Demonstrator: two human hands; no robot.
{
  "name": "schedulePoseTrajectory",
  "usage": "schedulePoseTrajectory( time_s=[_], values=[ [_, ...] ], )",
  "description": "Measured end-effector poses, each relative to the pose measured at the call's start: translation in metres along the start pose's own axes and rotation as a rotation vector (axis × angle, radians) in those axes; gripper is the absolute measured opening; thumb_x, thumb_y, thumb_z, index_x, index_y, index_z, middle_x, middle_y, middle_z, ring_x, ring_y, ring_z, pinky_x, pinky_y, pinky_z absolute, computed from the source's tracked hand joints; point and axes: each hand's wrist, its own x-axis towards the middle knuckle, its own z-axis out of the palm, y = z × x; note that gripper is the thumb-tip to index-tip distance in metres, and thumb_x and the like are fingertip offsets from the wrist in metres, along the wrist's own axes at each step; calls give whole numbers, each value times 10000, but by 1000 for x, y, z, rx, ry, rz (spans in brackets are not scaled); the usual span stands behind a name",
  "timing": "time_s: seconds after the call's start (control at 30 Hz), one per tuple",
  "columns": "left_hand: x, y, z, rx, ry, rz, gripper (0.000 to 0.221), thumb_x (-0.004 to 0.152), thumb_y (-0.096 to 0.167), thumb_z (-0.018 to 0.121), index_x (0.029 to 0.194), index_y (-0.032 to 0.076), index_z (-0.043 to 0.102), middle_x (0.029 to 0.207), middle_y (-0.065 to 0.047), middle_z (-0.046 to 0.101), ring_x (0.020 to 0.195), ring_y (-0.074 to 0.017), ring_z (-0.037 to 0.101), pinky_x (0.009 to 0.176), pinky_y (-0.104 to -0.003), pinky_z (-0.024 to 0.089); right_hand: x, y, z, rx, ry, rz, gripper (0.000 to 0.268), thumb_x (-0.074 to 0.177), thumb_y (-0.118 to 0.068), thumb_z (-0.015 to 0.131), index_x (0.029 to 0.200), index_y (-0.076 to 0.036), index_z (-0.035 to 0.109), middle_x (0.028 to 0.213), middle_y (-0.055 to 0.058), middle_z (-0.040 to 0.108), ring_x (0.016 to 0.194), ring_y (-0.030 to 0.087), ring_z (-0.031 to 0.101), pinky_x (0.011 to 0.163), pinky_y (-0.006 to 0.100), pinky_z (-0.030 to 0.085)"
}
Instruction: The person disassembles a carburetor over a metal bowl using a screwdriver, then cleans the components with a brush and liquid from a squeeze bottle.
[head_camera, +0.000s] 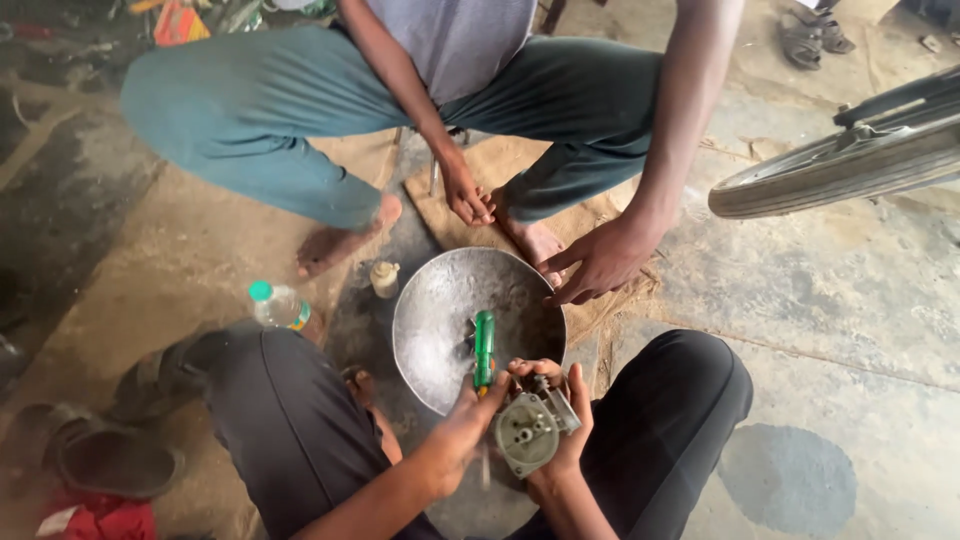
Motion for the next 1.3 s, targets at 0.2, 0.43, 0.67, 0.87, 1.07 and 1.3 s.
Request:
schedulePoseTrajectory(
  time_s=[0.2,0.43,0.67,0.87,1.07,1.3],
  values=[
    [10,-17,-9,-181,-71,0,510,949,483,505,1425,371,361,1395,11,564,1269,-143,578,946,-407,541,-9,3,16,-229,188,65,528,975,-483,402,1053,-21,644,1158,155,717,1147,307,615,1036,472,449],
    [17,-24,-13,-331,-99,115,374,981,225,501,1347,247,425,1136,-68,648,972,-186,685,779,-367,588,-9,3,13,-642,-92,-151,521,1055,-396,363,1222,14,637,1291,164,650,1330,256,544,1195,394,361],
    [29,-31,-11,-296,-9,78,289,940,182,537,1203,207,420,906,-25,595,752,-135,629,611,-318,526,-12,-4,16,-1111,114,-257,399,1044,-279,429,1224,-6,658,1272,106,696,1219,201,607,1085,319,414],
    [33,-29,-17,-344,30,64,274,931,194,560,1195,235,495,886,2,597,739,-117,632,625,-305,526,-6,-20,22,-1236,99,-135,344,1008,-199,557,1300,-30,622,1234,81,659,1022,154,569,933,288,463],
    [55,-52,-50,-552,-78,90,298,1006,365,497,1249,196,531,1014,-22,636,854,-160,671,703,-346,585,0,-55,63,-1888,-445,-486,541,943,-101,681,1459,-97,517,1409,138,577,1284,319,541,1060,419,464],
    [18,-28,-32,-354,-1,137,406,1004,178,500,1404,204,436,1072,-107,638,859,-192,678,685,-348,597,52,-51,55,-2518,-994,-641,1243,478,-309,954,1602,-313,425,1682,71,264,1509,380,278,1171,528,336]
  ],
)
